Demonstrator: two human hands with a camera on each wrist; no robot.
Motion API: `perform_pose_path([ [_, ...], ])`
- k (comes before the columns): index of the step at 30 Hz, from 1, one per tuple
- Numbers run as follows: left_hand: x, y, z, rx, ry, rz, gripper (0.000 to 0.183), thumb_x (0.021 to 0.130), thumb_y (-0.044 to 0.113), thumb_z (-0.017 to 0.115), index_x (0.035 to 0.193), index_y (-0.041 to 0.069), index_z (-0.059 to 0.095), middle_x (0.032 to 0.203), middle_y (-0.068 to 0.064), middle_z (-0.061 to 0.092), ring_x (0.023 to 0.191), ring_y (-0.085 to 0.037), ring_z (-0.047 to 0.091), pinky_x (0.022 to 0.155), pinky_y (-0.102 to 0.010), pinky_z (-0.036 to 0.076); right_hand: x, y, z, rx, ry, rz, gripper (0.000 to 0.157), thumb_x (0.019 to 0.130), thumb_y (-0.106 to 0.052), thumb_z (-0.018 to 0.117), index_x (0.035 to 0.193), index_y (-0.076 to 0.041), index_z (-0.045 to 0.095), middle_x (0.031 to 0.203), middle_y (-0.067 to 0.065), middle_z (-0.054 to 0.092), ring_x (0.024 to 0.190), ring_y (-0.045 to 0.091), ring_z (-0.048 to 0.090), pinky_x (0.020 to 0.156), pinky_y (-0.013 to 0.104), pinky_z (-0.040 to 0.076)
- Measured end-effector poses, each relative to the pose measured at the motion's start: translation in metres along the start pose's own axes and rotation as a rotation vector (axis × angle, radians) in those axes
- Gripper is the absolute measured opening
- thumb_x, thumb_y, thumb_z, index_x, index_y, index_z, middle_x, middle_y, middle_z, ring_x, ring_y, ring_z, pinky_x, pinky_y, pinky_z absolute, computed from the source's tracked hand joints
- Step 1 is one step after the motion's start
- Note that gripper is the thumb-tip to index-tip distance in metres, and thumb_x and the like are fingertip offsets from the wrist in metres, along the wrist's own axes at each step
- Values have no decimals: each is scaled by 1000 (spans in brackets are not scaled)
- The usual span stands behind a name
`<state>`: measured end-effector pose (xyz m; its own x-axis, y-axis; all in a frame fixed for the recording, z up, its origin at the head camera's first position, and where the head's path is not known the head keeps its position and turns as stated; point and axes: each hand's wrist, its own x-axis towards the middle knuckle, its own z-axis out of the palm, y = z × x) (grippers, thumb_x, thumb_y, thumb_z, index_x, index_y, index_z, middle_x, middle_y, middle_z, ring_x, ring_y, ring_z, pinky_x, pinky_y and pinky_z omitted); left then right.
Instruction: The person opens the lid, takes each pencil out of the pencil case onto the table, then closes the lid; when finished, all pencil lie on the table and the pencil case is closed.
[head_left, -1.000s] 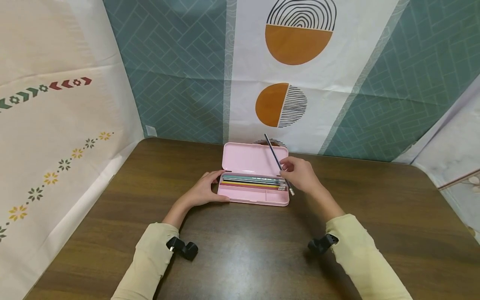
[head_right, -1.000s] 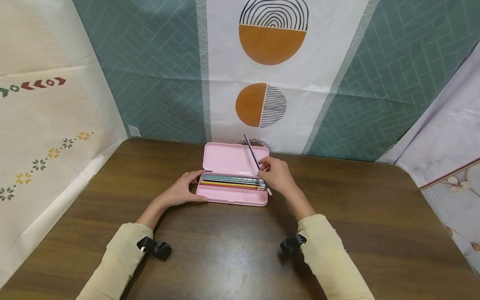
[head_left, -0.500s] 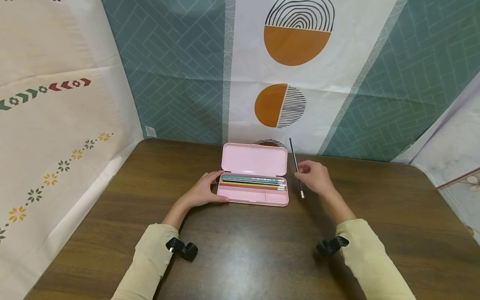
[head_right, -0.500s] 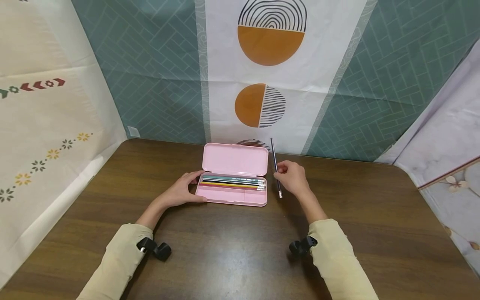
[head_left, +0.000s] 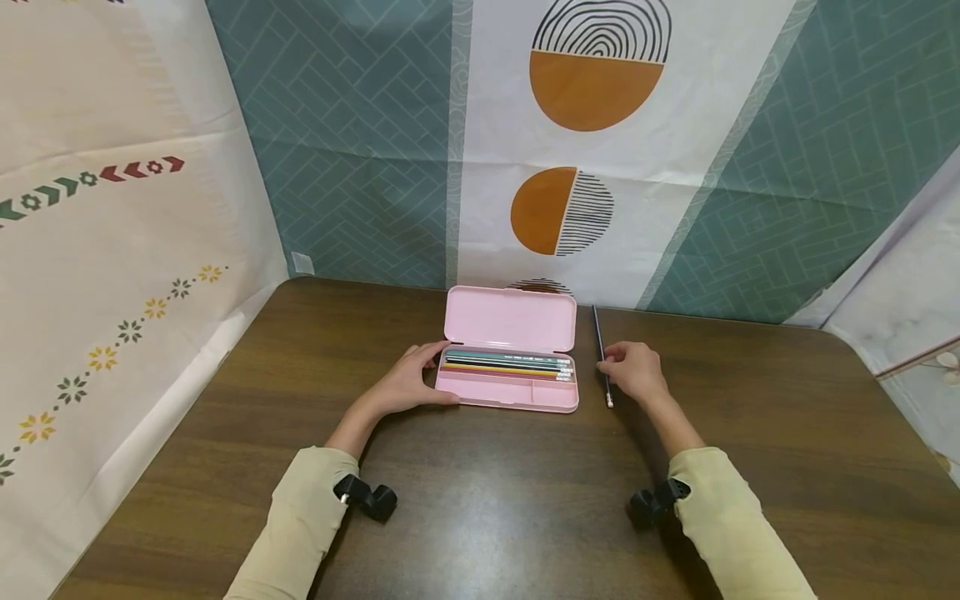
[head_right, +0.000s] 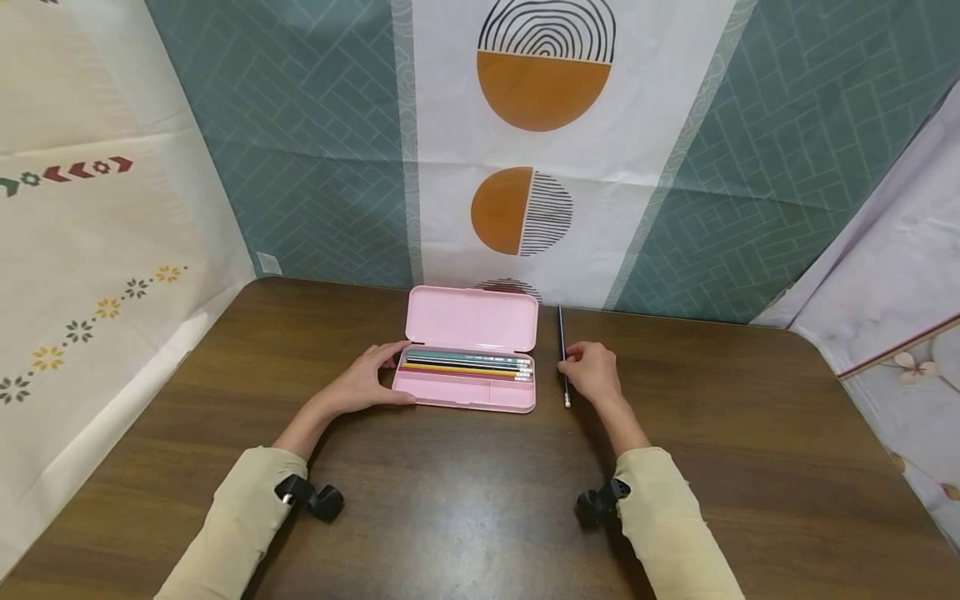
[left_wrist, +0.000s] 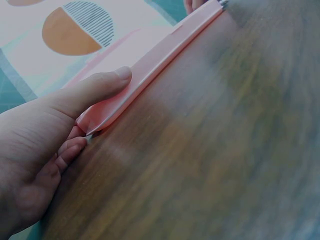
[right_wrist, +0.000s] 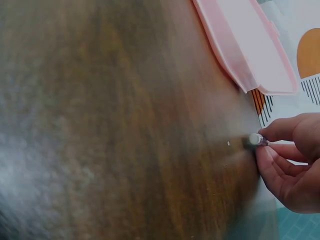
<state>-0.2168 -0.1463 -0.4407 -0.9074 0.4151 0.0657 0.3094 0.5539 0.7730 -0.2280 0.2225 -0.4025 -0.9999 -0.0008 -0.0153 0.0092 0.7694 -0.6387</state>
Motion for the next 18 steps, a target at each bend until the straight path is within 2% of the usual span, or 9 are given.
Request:
perform_pose_path([
  [7, 0, -1, 0, 0, -2, -6, 94, 71, 35, 85, 147, 6, 39, 128, -12, 51, 109, -24, 43, 89, -43, 39, 1, 1, 4, 9, 18, 6, 30, 84, -6, 68, 106, 14, 64, 84, 17, 68, 65, 19, 68, 59, 25, 49],
  [18, 0, 0, 0, 4, -3, -4, 93, 71, 34, 85, 147, 6, 39, 126, -12, 51, 108, -24, 43, 87, -41, 39, 2, -1, 4, -48, 7, 20, 31, 84, -9, 69, 105, 13, 64, 85, 17, 68, 65, 22, 69, 69, 37, 52],
])
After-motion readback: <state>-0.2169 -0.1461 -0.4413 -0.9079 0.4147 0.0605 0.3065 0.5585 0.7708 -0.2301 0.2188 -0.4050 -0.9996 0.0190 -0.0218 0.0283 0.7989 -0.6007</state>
